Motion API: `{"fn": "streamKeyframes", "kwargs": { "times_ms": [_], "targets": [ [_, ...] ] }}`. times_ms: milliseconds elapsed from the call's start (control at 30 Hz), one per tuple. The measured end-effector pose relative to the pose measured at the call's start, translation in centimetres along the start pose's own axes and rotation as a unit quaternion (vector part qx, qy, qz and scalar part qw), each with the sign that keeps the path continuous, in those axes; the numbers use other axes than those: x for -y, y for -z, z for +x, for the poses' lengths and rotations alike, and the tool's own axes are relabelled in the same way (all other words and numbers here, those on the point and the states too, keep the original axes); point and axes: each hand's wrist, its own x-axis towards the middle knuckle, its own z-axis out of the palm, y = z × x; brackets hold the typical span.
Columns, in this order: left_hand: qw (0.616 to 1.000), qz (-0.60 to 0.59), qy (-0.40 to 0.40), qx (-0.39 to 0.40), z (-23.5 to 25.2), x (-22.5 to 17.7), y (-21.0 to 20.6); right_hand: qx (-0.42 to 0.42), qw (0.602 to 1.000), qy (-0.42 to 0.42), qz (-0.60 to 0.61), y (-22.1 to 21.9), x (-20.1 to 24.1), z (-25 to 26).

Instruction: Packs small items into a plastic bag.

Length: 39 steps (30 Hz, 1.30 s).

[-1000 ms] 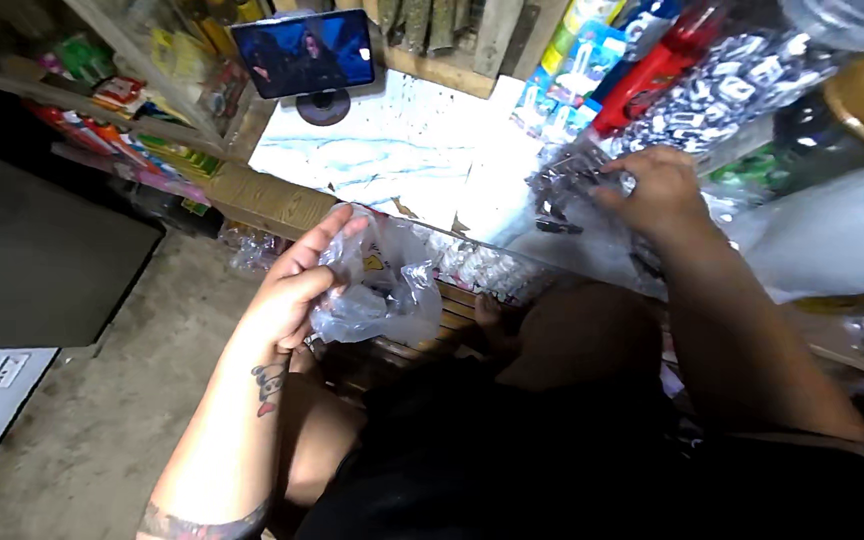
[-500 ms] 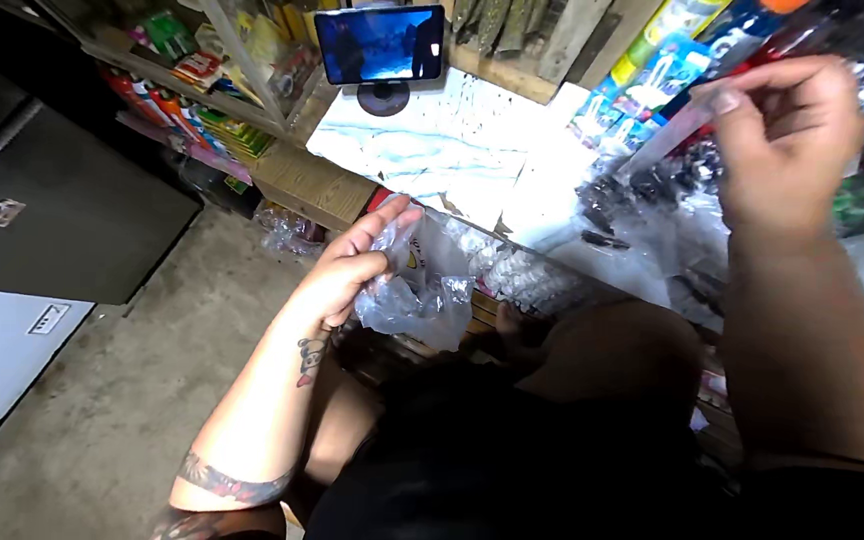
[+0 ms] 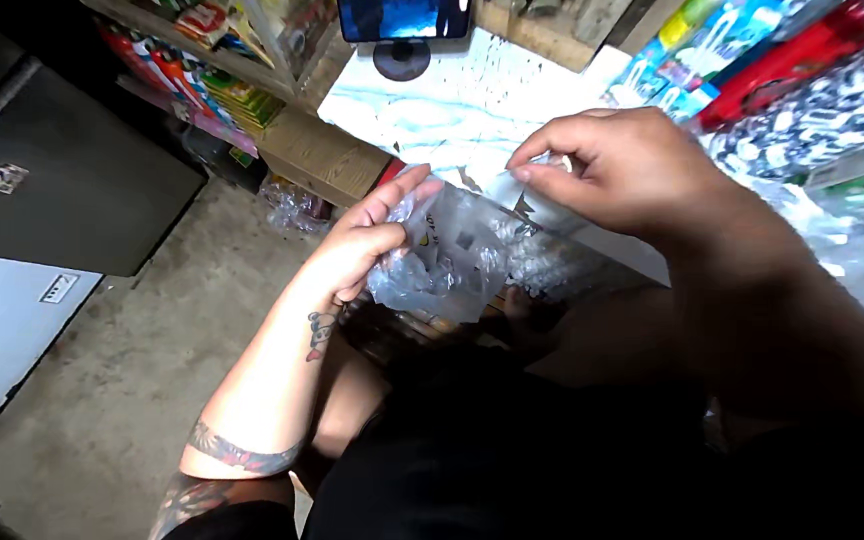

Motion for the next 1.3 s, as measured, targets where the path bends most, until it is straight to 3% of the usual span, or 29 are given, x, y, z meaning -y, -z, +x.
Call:
{"fn": "streamKeyframes", "kwargs": {
  "times_ms": [400,533,667,800,900,967,1133,1300],
  "targets": [
    [1.0,0.005,-0.008,0.014,0.2,0.0,0.0,0.231,0.969,-0.047,-0.071,-6.4,3.8,2.2],
    [1.0,0.004,-0.01,0.017,0.2,0.1,0.0,0.229,0.971,-0.031,-0.067,-8.3,4.0,1.9],
    [1.0,0.014,-0.013,0.016,0.3,0.2,0.0,0.234,0.971,0.044,0.015,-8.4,2.5,0.8],
    [1.0,0.014,-0.013,0.015,0.3,0.2,0.1,0.134,0.985,0.078,0.071,-6.2,-1.6,-0.9],
    [1.0,0.017,-0.019,0.014,0.1,0.2,0.2,0.09,0.996,-0.005,0.024,-2.8,-6.0,-3.0],
    [1.0,0.019,-0.018,0.011,0.0,0.1,0.2,0.057,0.991,-0.107,-0.048,-0.5,-9.1,-5.2],
    [1.0,0.014,-0.013,0.008,0.1,0.1,-0.1,-0.002,0.913,-0.388,-0.128,3.6,-14.7,-10.6],
    [1.0,0.013,-0.002,0.003,0.2,0.1,-0.4,0.008,0.872,-0.476,-0.114,4.1,-15.7,-13.7]
  ]
}}
